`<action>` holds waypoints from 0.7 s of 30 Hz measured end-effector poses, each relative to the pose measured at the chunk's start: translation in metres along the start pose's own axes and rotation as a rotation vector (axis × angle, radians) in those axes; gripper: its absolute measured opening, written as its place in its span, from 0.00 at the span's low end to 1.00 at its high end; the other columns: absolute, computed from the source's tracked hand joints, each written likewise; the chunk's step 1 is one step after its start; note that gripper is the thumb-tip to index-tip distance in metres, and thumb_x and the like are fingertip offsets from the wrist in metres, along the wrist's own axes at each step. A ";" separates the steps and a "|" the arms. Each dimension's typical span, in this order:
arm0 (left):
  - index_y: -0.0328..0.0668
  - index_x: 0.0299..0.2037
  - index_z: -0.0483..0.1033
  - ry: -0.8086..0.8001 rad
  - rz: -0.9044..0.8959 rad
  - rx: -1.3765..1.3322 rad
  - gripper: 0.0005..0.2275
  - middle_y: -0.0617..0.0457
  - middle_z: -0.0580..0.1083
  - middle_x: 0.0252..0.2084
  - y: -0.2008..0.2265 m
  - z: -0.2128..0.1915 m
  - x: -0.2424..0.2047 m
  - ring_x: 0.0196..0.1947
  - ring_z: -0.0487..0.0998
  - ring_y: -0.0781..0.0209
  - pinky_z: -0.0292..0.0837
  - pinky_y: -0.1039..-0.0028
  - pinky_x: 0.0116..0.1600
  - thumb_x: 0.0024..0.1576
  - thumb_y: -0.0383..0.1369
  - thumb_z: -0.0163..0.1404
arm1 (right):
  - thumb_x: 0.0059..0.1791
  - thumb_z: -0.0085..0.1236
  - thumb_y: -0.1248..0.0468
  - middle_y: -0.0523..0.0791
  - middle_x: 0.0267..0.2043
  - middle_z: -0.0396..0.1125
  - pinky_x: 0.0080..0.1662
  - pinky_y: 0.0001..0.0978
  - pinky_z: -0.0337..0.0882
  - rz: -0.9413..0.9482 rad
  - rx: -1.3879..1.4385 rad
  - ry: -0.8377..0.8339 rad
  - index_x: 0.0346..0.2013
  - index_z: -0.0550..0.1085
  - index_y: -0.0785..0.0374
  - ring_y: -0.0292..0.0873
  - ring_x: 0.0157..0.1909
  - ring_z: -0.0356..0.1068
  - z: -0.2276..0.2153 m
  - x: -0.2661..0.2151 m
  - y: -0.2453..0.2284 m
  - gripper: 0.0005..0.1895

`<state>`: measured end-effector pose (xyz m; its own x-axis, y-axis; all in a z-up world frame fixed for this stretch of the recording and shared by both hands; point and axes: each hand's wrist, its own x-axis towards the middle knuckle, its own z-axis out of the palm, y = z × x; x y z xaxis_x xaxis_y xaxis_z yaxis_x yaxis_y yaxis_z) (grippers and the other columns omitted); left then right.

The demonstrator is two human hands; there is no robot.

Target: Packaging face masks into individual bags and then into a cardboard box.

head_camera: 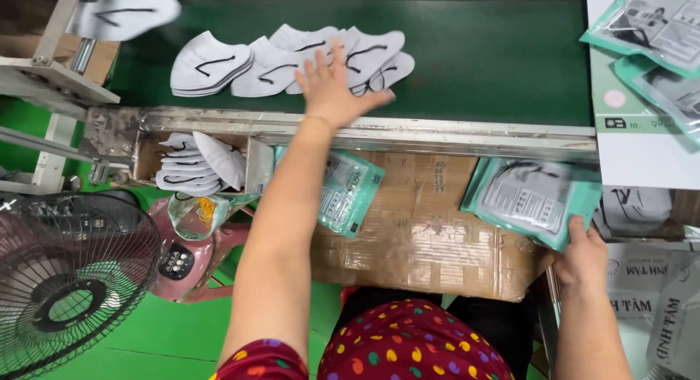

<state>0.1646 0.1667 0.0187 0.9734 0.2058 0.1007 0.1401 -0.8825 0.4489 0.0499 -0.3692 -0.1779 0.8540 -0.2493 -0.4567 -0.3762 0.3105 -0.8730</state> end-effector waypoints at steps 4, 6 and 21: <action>0.54 0.74 0.53 -0.021 -0.019 0.227 0.47 0.26 0.50 0.73 0.013 0.002 0.000 0.71 0.47 0.20 0.38 0.36 0.66 0.45 0.59 0.62 | 0.58 0.55 0.58 0.51 0.59 0.68 0.54 0.36 0.74 -0.094 0.007 -0.024 0.65 0.67 0.71 0.43 0.54 0.71 0.012 -0.016 -0.003 0.25; 0.60 0.69 0.70 0.245 0.192 0.137 0.25 0.40 0.72 0.64 -0.045 0.056 0.022 0.65 0.71 0.42 0.68 0.58 0.68 0.60 0.29 0.46 | 0.56 0.61 0.61 0.61 0.73 0.51 0.67 0.47 0.60 -0.518 -0.576 0.103 0.74 0.54 0.75 0.55 0.71 0.57 0.021 -0.045 -0.007 0.38; 0.39 0.72 0.58 -0.658 0.347 -0.735 0.42 0.39 0.67 0.66 0.035 0.091 -0.216 0.64 0.68 0.42 0.65 0.60 0.67 0.46 0.38 0.65 | 0.43 0.68 0.65 0.49 0.51 0.76 0.54 0.36 0.72 -0.337 -0.860 -0.720 0.52 0.76 0.65 0.46 0.50 0.75 0.122 -0.131 0.002 0.23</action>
<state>-0.0245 0.0523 -0.0681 0.8762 -0.4757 -0.0769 -0.0960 -0.3288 0.9395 -0.0194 -0.2243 -0.0990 0.8595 0.4623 -0.2181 0.0244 -0.4633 -0.8859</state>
